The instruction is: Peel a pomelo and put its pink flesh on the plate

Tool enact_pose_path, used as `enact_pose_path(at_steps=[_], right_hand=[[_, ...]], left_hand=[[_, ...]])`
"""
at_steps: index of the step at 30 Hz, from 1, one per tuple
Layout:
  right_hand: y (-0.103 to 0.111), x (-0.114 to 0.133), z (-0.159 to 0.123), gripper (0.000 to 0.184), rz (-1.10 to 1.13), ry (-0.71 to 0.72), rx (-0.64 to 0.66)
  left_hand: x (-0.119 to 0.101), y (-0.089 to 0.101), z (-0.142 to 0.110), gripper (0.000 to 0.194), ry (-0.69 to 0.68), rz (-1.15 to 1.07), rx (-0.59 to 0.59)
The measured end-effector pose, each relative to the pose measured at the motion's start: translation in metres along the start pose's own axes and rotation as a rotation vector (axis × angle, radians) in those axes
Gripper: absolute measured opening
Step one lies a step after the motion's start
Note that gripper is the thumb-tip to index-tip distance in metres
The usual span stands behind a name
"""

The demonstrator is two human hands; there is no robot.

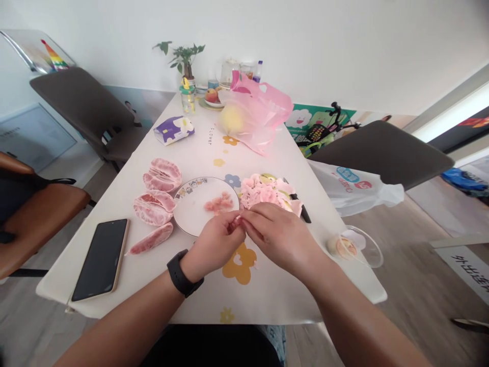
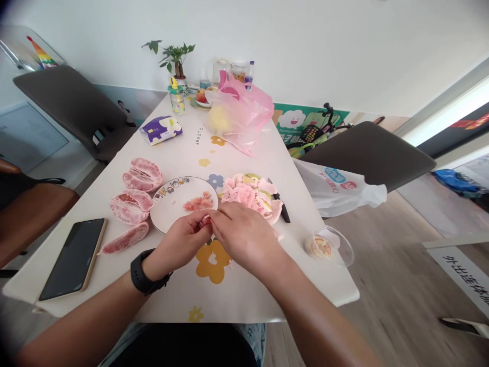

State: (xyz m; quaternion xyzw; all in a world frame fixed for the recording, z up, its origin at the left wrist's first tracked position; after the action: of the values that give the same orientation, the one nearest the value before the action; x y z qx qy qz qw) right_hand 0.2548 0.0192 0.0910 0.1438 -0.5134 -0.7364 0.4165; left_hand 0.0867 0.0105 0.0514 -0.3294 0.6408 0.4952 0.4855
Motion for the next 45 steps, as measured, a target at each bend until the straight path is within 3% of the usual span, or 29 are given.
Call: enact_pose_path(at_steps=[7,11,14,20,32,37,42,45], right_hand=[[0.001,-0.004,0.008,0.019,-0.071,-0.086,0.364],[0.001,-0.005,0.013,0.016,-0.05,-0.146,0.469],[-0.001,-0.005,0.016,0.014,0.013,-0.219,0.429],[-0.006,-0.006,0.019,0.016,0.258,-0.499,0.315],[0.0,-0.008,0.007,0.015,0.416,-0.411,0.175],[-0.001,-0.005,0.005,0.015,0.345,-0.38,0.153],[-0.005,-0.003,0.005,0.014,0.247,-0.524,0.267],[-0.007,-0.001,0.008,0.017,0.25,-0.591,0.264]], left_hand=[[0.005,-0.001,-0.001,0.013,0.067,0.108,0.072],[0.007,-0.004,-0.001,0.016,0.062,0.175,0.065],[0.008,-0.005,0.0,0.015,0.021,0.231,0.019],[0.011,-0.003,-0.001,0.016,-0.066,0.236,-0.024],[0.01,0.004,-0.008,0.027,0.028,-0.12,0.206],[0.012,0.004,-0.004,0.02,0.003,-0.061,0.161],[0.013,0.0,-0.004,0.016,-0.091,0.119,0.048],[0.014,-0.004,-0.005,0.014,-0.13,0.214,-0.014]])
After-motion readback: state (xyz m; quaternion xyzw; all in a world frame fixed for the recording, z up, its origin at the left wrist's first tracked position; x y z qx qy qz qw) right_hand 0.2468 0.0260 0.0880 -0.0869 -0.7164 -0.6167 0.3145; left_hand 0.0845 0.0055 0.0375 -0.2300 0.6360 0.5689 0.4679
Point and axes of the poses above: each hand's wrist, its own z-axis towards the middle knuckle, its own y-axis out of the back of the hand, x = y × z, the point moved 1 cm from there along z, towards the middle knuckle, and after that the axes turned 8 degrees about z, right-handed, at the moved point
